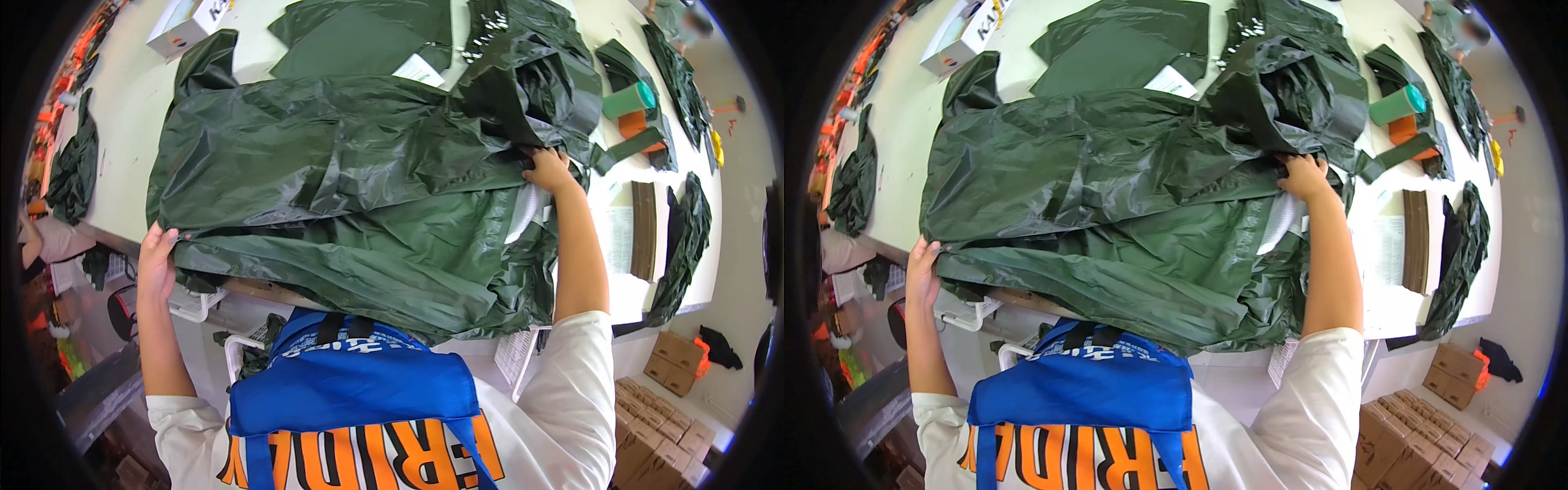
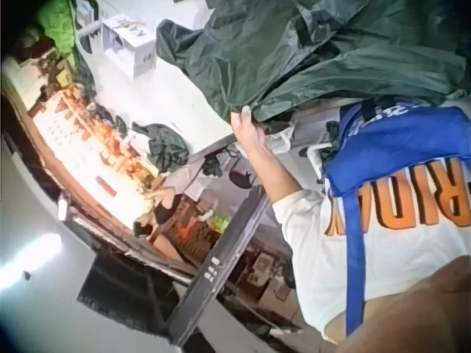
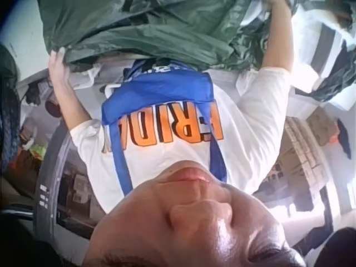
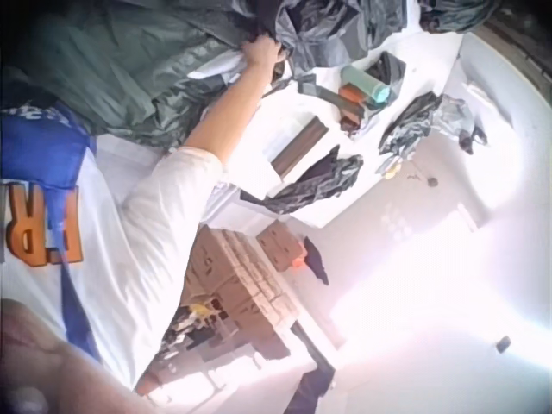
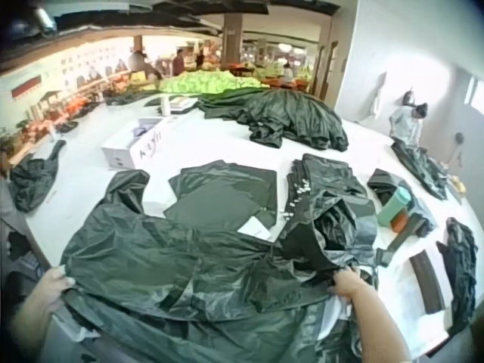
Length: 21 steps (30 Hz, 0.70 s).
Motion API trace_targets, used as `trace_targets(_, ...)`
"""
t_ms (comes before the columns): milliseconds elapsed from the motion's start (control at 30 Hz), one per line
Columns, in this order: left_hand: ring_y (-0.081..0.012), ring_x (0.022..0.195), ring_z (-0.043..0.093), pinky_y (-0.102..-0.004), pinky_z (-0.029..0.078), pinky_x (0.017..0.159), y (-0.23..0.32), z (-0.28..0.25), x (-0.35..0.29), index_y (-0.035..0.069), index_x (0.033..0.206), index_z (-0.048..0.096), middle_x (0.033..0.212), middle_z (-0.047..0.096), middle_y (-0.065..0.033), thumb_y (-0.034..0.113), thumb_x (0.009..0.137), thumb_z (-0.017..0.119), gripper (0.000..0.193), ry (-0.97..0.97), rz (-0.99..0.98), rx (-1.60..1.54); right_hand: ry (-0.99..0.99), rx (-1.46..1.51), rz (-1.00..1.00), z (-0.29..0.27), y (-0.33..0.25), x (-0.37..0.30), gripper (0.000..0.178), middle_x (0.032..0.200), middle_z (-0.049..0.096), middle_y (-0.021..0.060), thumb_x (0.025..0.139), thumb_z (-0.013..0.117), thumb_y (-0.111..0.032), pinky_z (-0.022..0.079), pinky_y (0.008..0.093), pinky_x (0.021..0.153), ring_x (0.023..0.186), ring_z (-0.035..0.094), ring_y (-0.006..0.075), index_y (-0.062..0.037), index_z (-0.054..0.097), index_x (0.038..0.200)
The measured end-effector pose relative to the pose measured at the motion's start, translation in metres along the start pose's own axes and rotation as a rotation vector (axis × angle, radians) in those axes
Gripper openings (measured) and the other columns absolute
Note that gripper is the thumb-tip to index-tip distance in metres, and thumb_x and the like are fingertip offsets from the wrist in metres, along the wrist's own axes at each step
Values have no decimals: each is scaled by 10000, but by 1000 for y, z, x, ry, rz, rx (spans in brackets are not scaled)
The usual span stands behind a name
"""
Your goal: The person folds a large green jacket on a table, aligning edges and smoothing the fabric. The person then folds the jacket into a compact bundle and places it into a small green pouch, securing it before moving to the next item.
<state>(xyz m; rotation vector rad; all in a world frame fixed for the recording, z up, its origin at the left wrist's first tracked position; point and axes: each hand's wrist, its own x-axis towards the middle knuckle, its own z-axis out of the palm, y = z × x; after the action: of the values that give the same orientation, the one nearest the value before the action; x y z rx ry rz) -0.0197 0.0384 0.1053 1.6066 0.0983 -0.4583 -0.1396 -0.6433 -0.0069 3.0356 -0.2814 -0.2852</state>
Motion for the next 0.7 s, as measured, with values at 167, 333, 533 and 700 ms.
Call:
trace_targets(167, -100, 884, 569, -256, 463, 826, -5, -11, 3, 36, 1204, 557, 1052, 630, -14, 133, 884, 631, 343, 24, 23, -52, -131, 218, -251, -30, 6, -5, 309, 939, 653, 72, 653, 657, -72, 422, 451, 871, 972, 585, 303, -149, 668, 952)
trace_targets(333, -141, 909, 584, -294, 483, 824, -1, -10, -4, 29, 1200, 552, 1071, 623, -31, 70, 880, 594, 326, 84, 44, -111, 956, -43, 53, -102, 17, -94, 238, 884, 578, 94, 670, 573, 48, 403, 441, 820, 877, 534, 325, -95, 641, 847)
trace_targets(533, -142, 906, 594, -301, 479, 853, 13, 9, -5, 11, 1187, 578, 1044, 642, -39, 31, 866, 610, 323, 29, 66, -52, 153, 244, 126, -43, -49, -137, 241, 955, 583, 129, 765, 579, 23, 462, 436, 835, 925, 589, 300, -58, 649, 980)
trace_targets(700, -71, 863, 541, -235, 440, 789, 22, 15, -18, 1, 1090, 635, 980, 623, 14, 128, 885, 656, 242, -37, 82, -50, 77, 1094, -368, -130, -303, -85, 152, 919, 676, 122, 859, 614, -69, 505, 331, 785, 859, 650, 268, -41, 683, 991)
